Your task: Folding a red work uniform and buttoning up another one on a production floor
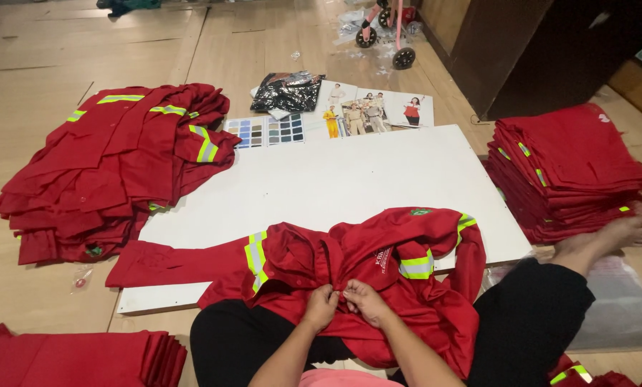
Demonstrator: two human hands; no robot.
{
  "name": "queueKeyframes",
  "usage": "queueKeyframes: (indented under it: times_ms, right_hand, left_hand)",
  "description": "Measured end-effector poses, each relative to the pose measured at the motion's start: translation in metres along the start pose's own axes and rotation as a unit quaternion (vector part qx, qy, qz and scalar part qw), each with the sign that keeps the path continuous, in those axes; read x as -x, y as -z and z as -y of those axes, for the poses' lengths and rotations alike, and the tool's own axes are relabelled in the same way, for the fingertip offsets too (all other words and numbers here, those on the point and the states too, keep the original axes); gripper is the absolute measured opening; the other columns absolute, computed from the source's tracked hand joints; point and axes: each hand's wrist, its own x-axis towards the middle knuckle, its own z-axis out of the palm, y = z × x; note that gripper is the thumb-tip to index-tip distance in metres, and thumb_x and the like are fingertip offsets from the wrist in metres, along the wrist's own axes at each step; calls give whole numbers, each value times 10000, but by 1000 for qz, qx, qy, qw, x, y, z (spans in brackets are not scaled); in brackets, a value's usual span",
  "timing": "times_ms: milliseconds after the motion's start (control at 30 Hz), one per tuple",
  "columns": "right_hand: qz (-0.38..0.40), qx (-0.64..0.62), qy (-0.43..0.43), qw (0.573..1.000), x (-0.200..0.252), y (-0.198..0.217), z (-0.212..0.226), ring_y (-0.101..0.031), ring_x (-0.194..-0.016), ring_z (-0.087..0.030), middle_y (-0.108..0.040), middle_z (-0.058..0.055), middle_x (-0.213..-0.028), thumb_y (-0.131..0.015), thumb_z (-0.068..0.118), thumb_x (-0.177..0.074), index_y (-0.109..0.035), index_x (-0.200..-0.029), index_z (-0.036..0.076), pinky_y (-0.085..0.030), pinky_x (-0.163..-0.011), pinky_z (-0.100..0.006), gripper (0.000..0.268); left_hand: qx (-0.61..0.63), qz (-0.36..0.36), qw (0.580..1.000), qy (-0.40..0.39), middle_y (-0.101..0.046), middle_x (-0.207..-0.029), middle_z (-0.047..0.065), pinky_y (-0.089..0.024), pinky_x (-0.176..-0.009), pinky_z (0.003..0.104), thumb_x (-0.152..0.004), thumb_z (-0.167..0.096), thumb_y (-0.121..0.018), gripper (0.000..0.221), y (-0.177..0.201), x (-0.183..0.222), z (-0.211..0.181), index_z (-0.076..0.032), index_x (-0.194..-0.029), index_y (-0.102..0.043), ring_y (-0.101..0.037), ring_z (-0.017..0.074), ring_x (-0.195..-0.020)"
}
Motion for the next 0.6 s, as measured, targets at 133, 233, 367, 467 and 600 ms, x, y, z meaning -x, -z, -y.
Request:
queueKeyframes:
  times_ms: [133,233,367,467,600]
  right_hand:
    - [54,-47,-36,997,-2,14,5,-502,-541,-103,-568,-15,-722,-746,107,-927,-584,-924,122,-358,-502,-226,163]
    - [80,-80,-59,992,-3,16,9,-475,-541,-111,-564,-45,-738,-727,70,-913,-580,-935,88,-323,-495,-221,150]
    - [24,-64,-58,996,-10,13,-2,-453,-492,-92,-551,-30,-720,-642,28,-903,-566,-952,107,-312,-449,-223,120]
    - [-56,-25,-10,998,-9,5,-8,-440,-448,-82,-511,-12,-638,-610,-5,-916,-547,-917,134,-307,-413,-223,153]
    - [-101,3,64,993,-12,11,-24,-546,-486,-101,-588,-33,-665,-661,-35,-915,-591,-931,114,-438,-467,-223,165]
  left_hand:
    - [4,2,1000,8,-483,-597,29,-360,-585,443,-939,-230,-640,308,-1,4,-4,-136,-695,-477,-443,192,-564]
    - [-17,-4,999,-45,-585,-662,109,-389,-624,467,-938,-217,-627,264,3,6,-12,-102,-731,-509,-541,279,-619]
    - [-83,-15,987,-137,-596,-703,132,-417,-710,487,-864,-153,-638,205,5,8,-24,-101,-726,-496,-593,361,-702]
    - [-106,-9,984,-147,-599,-717,105,-423,-769,474,-836,-141,-643,156,1,10,-26,-114,-751,-516,-608,361,-748]
    - [-101,-72,983,-134,-613,-731,166,-438,-706,555,-819,-135,-658,160,-4,9,-25,-67,-757,-528,-603,420,-719]
